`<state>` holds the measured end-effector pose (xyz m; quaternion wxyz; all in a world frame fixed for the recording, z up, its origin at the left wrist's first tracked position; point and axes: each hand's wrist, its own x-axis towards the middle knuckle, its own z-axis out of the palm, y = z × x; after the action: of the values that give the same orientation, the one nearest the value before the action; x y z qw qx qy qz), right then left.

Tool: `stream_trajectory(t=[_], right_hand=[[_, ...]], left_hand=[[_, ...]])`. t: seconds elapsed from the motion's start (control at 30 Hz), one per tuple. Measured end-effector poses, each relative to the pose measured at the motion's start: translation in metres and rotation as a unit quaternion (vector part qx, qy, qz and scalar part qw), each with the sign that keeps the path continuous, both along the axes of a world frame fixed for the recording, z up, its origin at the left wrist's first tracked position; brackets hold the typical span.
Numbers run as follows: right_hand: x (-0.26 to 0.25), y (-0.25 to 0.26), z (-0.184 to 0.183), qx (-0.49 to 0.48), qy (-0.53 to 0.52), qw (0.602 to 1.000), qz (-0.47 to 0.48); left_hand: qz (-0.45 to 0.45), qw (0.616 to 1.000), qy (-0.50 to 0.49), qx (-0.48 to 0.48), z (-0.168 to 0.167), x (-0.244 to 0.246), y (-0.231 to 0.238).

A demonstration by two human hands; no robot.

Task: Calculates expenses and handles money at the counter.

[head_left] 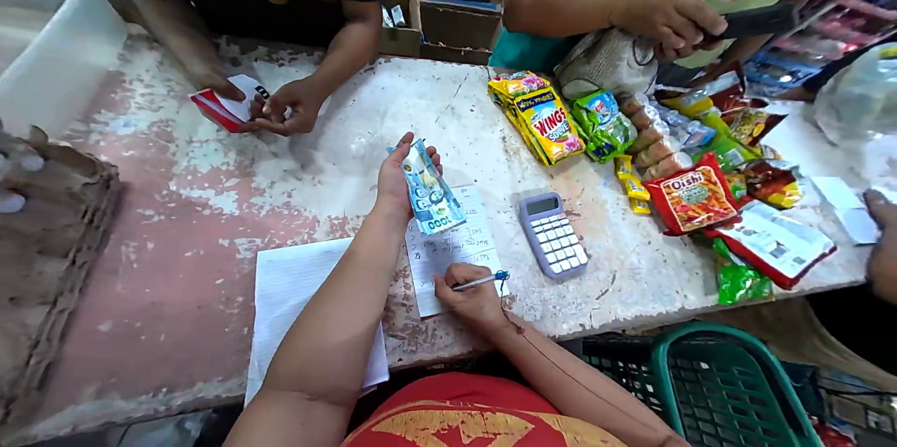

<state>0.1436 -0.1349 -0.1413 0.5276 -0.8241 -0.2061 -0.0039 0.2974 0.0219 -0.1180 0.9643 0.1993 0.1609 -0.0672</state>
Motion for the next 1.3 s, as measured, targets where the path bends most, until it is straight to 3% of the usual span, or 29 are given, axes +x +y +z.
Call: stream_trajectory(t=[0.27, 0.47, 0.57, 0.93, 1.0, 1.1, 1.2, 1.3], right_hand=[[0.001, -0.005, 0.004, -0.016, 0.039, 0.999, 0.012], [-0.006, -0.006, 0.003, -0.076, -0.079, 0.994, -0.001], [-0.009, -0.007, 0.007, -0.104, -0.056, 0.993, -0.015], [-0.004, -0.005, -0.002, -0.051, 0.006, 0.998, -0.025], [-0.002, -0.006, 0.006, -0.036, 0.056, 0.997, -0.025], [0.005, -0.016, 0.027, 0.105, 0.158, 0.979, -0.069], [0.016, -0.051, 0.036, 0.175, 0.103, 0.972, -0.118], [0.018, -0.095, 0.042, 0.112, 0.042, 0.976, -0.180]], left_hand=[[0.003, 1.000, -0.003, 0.027, 0.000, 0.000, -0.002], [-0.004, 0.997, -0.030, 0.066, -0.008, 0.001, 0.000], [-0.003, 0.998, -0.015, 0.056, -0.005, -0.002, 0.001], [0.008, 0.999, -0.008, 0.037, -0.003, -0.001, 0.002], [0.004, 0.999, -0.010, 0.035, -0.005, 0.000, 0.002], [0.007, 0.999, -0.016, 0.036, -0.006, 0.001, 0.004], [0.008, 0.999, -0.020, 0.032, -0.007, 0.002, 0.007], [0.011, 1.000, -0.006, 0.028, -0.006, 0.003, 0.007]])
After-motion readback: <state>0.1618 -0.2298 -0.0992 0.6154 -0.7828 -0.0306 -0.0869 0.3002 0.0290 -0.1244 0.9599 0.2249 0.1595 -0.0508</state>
